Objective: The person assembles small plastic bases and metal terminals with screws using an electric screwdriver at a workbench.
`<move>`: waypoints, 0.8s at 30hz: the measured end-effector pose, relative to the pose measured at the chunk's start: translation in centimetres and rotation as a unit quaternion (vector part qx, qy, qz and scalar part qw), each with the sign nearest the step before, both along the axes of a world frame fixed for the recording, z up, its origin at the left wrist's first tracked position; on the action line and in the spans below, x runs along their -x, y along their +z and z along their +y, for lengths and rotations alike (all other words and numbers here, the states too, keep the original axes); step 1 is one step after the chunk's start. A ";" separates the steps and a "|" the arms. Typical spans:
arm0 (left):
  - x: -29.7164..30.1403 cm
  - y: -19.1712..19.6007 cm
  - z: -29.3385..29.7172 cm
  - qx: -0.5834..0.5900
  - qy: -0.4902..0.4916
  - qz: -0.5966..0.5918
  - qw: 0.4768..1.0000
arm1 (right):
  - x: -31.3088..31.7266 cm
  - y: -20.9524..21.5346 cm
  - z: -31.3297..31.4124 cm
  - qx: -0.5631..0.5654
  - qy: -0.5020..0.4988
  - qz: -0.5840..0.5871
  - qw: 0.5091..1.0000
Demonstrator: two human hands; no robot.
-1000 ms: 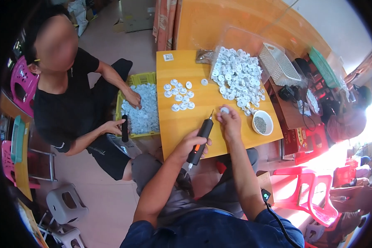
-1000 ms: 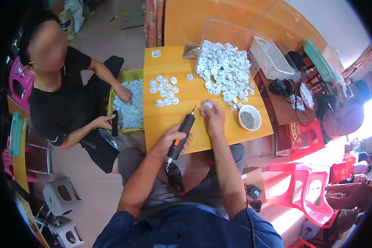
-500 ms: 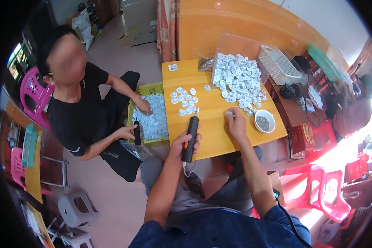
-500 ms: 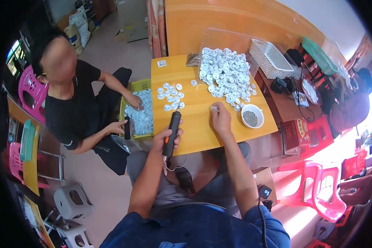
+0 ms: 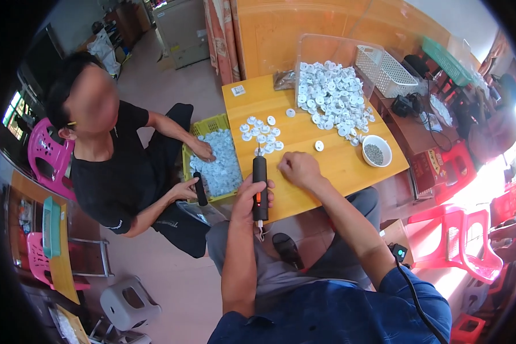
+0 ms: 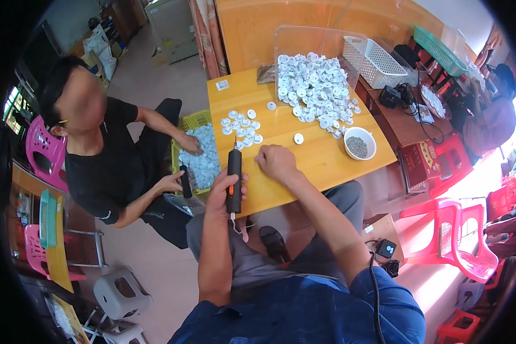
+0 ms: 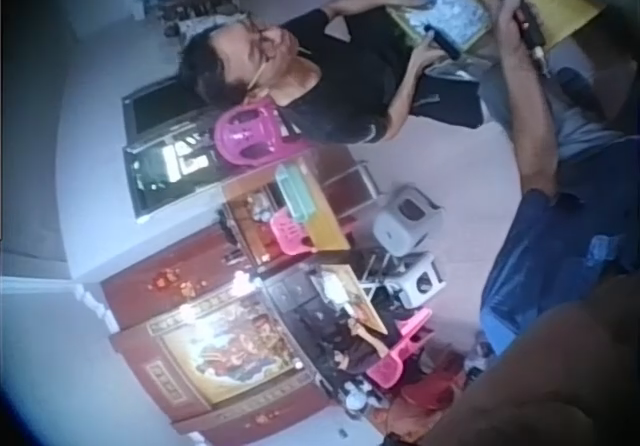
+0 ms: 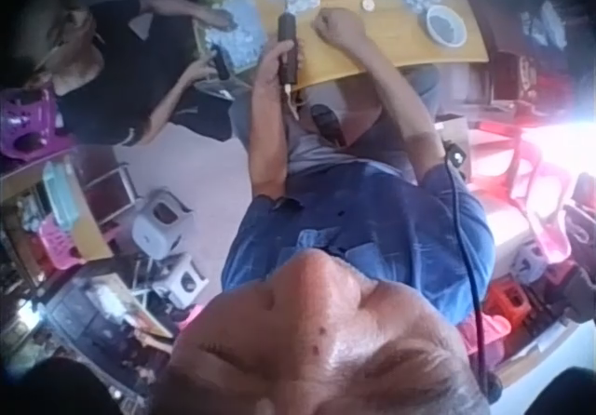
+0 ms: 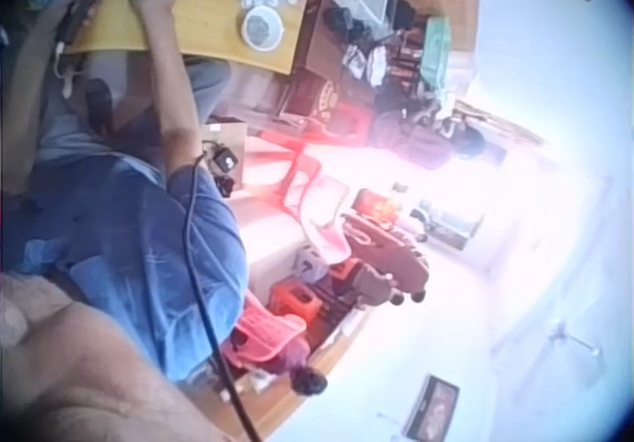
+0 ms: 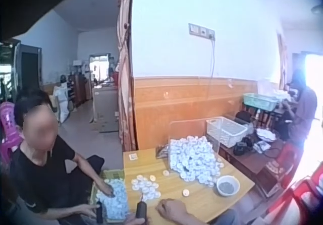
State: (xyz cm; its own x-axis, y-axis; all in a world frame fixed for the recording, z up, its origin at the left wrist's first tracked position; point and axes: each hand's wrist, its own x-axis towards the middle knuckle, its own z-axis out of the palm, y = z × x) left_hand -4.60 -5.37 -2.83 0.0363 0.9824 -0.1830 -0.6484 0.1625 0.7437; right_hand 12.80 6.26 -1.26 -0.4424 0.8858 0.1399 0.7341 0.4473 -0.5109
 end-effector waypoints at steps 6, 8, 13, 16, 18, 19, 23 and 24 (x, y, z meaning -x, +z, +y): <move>-0.1 0.2 -0.2 0.000 -0.004 0.021 1.000 | 2.2 0.2 -0.1 0.068 -0.011 -0.081 0.994; 0.1 0.1 -0.5 0.000 0.005 0.016 1.000 | 2.8 0.4 -0.3 0.074 -0.008 -0.110 0.991; -0.1 0.5 -0.6 -0.011 -0.007 0.036 0.999 | 3.2 -0.4 0.5 0.078 -0.035 -0.135 0.987; -0.3 0.6 -0.9 -0.003 -0.003 0.037 0.999 | 3.2 -0.8 0.7 0.079 -0.046 -0.141 0.986; -0.3 0.9 -1.0 -0.008 0.003 0.034 0.999 | 2.9 -1.1 0.9 0.080 -0.047 -0.137 0.986; -0.2 0.7 -1.1 -0.007 0.006 0.035 0.999 | 2.6 -1.3 1.0 0.074 -0.036 -0.093 0.992; 0.1 0.3 -1.0 0.008 0.004 0.043 0.999 | 1.5 -2.0 2.1 0.062 -0.051 0.019 0.997; 0.0 0.4 -1.0 0.008 0.000 0.058 0.998 | 1.5 -2.3 2.4 0.061 -0.050 0.019 0.997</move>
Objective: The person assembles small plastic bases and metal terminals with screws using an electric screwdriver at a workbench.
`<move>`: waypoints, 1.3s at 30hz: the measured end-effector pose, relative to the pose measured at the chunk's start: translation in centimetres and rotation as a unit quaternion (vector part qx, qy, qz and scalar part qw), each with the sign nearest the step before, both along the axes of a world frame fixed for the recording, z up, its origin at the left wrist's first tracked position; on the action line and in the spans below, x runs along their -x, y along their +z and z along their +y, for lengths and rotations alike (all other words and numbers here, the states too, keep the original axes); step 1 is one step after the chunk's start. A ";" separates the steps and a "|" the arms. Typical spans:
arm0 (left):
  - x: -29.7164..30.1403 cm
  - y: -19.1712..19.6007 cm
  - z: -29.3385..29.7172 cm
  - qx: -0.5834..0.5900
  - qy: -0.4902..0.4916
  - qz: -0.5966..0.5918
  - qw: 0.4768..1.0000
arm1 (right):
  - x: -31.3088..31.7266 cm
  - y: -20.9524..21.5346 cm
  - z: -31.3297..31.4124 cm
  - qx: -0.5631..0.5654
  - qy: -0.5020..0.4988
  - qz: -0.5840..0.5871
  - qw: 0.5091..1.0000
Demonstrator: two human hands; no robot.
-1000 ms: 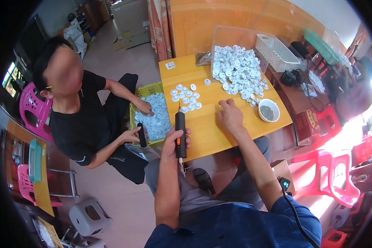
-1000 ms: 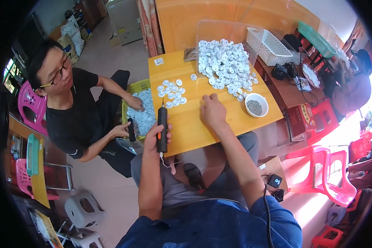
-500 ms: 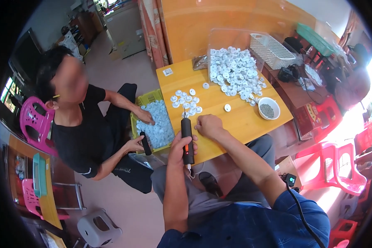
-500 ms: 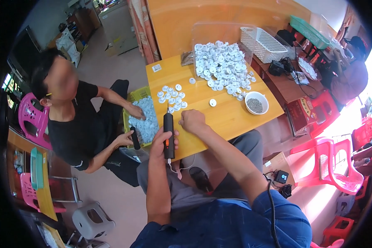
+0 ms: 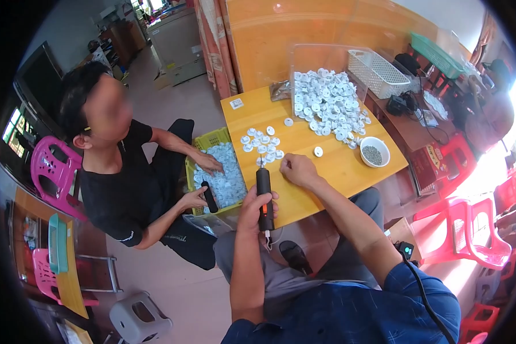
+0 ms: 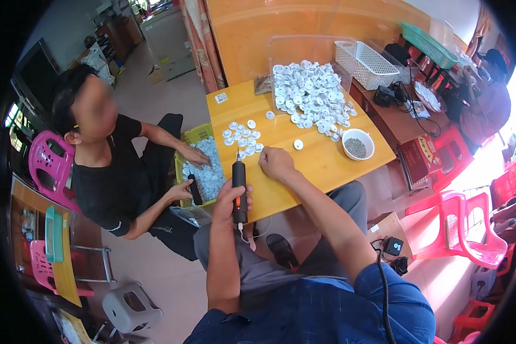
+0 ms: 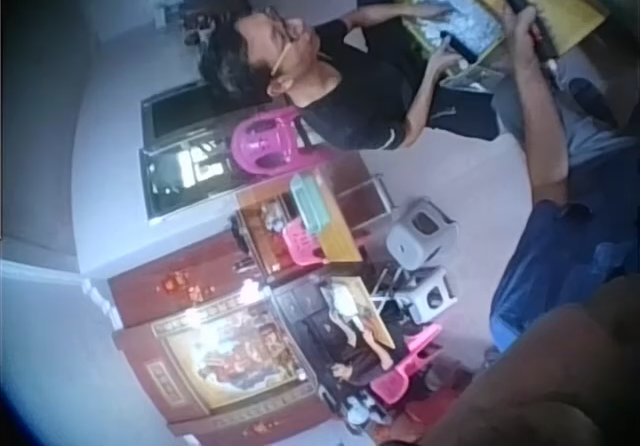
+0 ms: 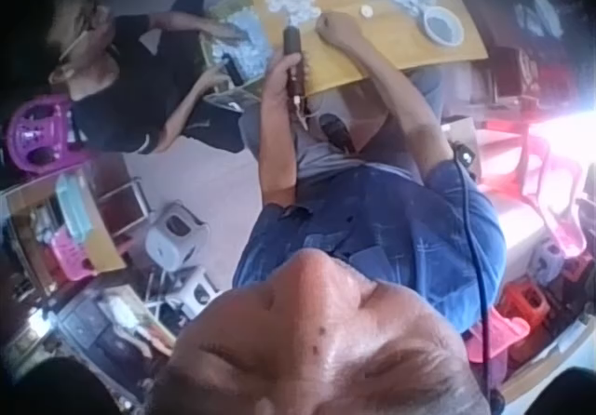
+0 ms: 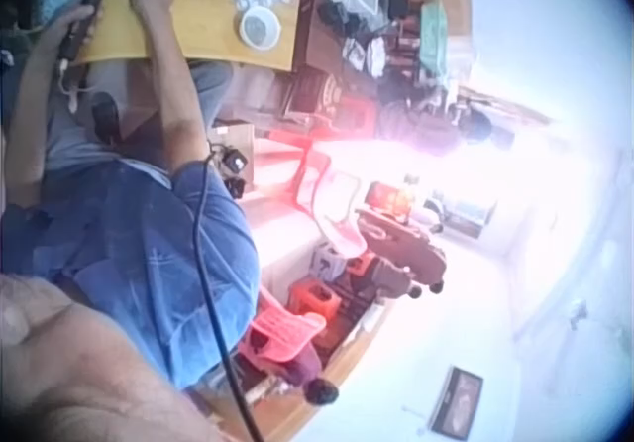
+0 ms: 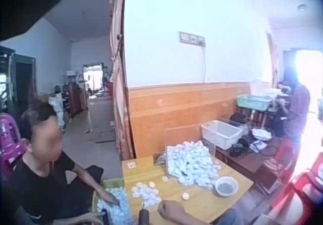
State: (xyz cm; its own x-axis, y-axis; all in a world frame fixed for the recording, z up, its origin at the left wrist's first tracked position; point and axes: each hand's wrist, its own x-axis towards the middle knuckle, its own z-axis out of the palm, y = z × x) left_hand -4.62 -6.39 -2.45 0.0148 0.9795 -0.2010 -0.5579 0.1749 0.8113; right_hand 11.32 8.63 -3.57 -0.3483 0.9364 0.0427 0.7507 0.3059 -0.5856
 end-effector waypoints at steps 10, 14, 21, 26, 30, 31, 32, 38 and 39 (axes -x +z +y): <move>-1.2 1.5 -0.7 -0.059 -0.006 0.114 0.992 | 0.9 3.0 -0.2 0.266 0.045 0.517 0.813; -2.1 1.6 -0.7 -0.068 0.007 0.138 0.988 | 0.8 3.7 -2.1 0.224 0.061 0.567 0.790; -2.6 0.7 -0.4 -0.140 0.021 0.250 0.958 | -0.2 4.1 -3.3 0.160 0.079 0.595 0.783; -2.6 0.6 -0.4 -0.155 0.037 0.319 0.934 | -1.5 3.2 -1.8 0.112 0.115 0.517 0.841; -2.3 -0.4 0.1 -0.119 0.081 0.255 0.956 | -0.8 1.6 -0.8 0.107 0.048 0.485 0.867; -2.3 -0.1 0.2 -0.095 0.082 0.238 0.963 | -0.9 0.6 -0.3 0.066 0.036 0.398 0.914; -2.4 0.1 0.3 -0.071 0.083 0.221 0.969 | -1.1 -0.4 0.1 0.024 0.023 0.307 0.951; -1.8 0.1 0.1 -0.045 0.096 0.228 0.968 | 0.5 -1.5 0.7 -0.130 0.009 0.127 0.983; -1.7 0.1 0.1 -0.045 0.099 0.227 0.968 | 0.8 -1.5 0.9 -0.130 0.012 0.127 0.983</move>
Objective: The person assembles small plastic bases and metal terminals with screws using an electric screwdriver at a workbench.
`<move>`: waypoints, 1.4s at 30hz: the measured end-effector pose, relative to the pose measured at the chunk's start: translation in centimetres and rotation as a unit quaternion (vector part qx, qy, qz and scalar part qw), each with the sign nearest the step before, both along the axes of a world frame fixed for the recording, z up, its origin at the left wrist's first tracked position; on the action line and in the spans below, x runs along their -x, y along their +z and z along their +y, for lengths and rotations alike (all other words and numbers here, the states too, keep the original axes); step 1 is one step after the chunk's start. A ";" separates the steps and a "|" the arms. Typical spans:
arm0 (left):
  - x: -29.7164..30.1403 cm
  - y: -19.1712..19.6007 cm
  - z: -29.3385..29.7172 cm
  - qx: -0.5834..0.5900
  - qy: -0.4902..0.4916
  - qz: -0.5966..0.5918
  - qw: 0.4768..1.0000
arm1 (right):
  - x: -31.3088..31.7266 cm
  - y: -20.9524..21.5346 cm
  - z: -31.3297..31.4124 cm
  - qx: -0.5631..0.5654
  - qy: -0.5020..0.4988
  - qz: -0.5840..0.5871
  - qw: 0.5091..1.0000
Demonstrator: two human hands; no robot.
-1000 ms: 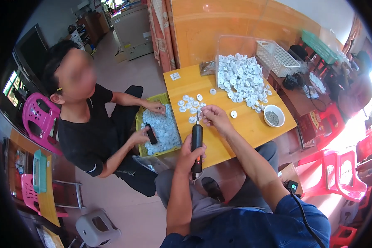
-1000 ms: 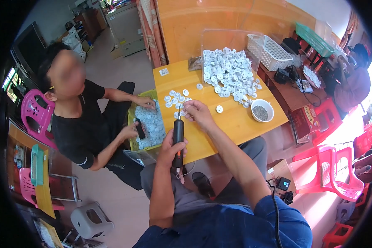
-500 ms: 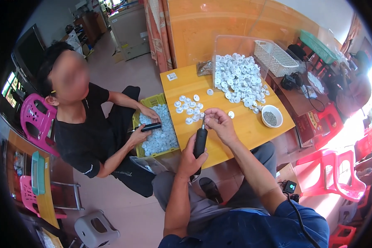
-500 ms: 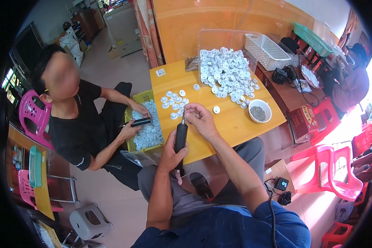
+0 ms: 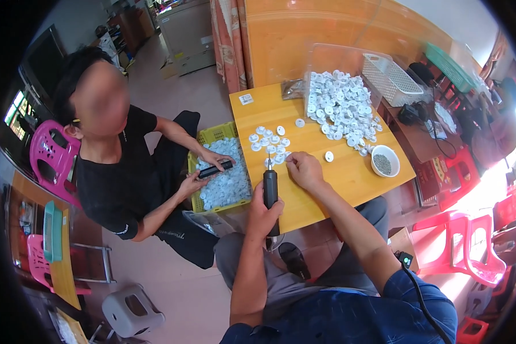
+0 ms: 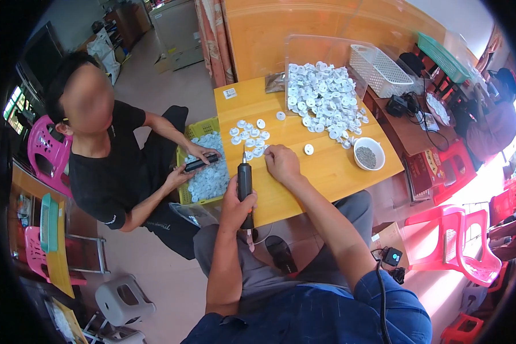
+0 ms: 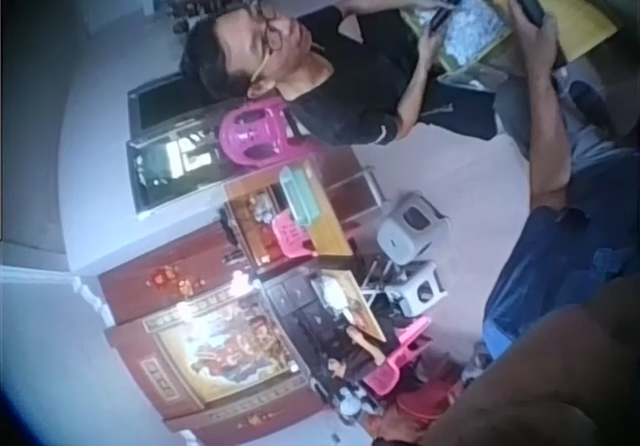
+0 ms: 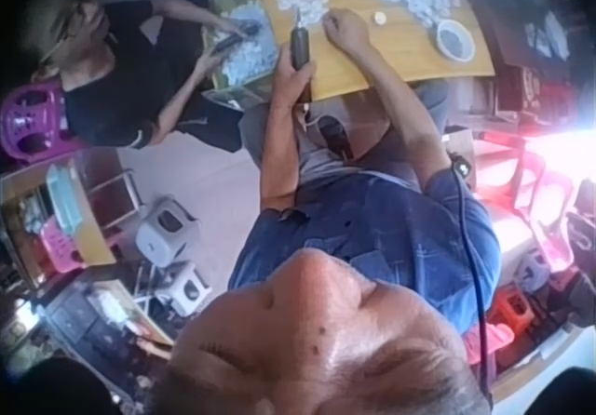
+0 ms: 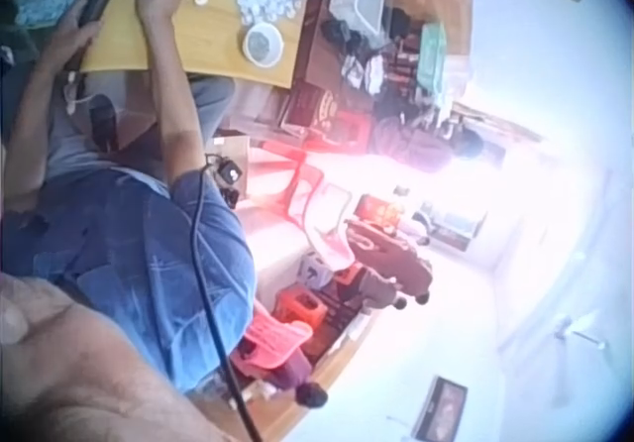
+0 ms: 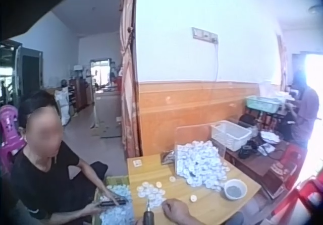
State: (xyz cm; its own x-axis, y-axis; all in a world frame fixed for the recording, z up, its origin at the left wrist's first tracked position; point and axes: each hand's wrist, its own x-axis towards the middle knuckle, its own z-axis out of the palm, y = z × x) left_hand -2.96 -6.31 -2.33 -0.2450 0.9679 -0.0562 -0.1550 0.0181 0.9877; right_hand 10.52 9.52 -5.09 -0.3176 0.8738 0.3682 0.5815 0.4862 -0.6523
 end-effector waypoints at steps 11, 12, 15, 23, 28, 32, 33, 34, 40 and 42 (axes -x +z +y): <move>0.4 -0.5 0.2 -0.010 -0.004 0.029 1.000 | 1.1 1.1 1.9 0.017 0.013 -0.099 0.995; 0.4 -0.6 0.3 -0.012 -0.004 0.028 1.000 | 1.3 1.3 1.9 0.015 0.013 -0.099 0.995; 0.4 -0.9 0.3 -0.023 -0.006 0.044 0.999 | 2.4 1.7 2.1 0.036 -0.004 -0.190 0.981; -0.5 0.1 0.1 0.002 -0.042 0.009 0.999 | 0.2 0.4 1.7 -0.008 0.031 -0.174 0.984; -1.0 0.0 0.3 0.026 -0.105 -0.003 0.994 | -3.8 0.2 0.2 0.190 0.144 0.108 0.965; -1.4 -0.2 0.1 0.063 -0.142 -0.015 0.988 | -5.1 -0.5 -0.9 0.323 0.137 0.299 0.887; -1.6 -0.2 0.0 0.068 -0.156 -0.021 0.985 | -5.4 -0.5 -1.1 0.330 0.139 0.333 0.872; -1.6 -0.4 -0.1 0.065 -0.169 -0.010 0.983 | -5.6 -0.6 -1.1 0.343 0.140 0.337 0.865; -2.9 -0.5 0.2 0.056 -0.254 0.013 0.965 | -9.0 -0.5 -1.4 0.378 0.096 0.399 0.830; -2.3 -0.2 -0.1 0.063 -0.234 0.038 0.970 | -9.0 -1.4 -0.6 0.398 0.150 0.410 0.807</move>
State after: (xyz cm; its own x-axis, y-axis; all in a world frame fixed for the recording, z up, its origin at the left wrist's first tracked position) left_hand -0.62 -6.42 -2.54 0.2105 0.9610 -0.1796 -0.0278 0.1895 0.9815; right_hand 19.55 8.94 -6.47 -0.4932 0.8664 -0.0781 -0.2709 -0.2383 -0.9327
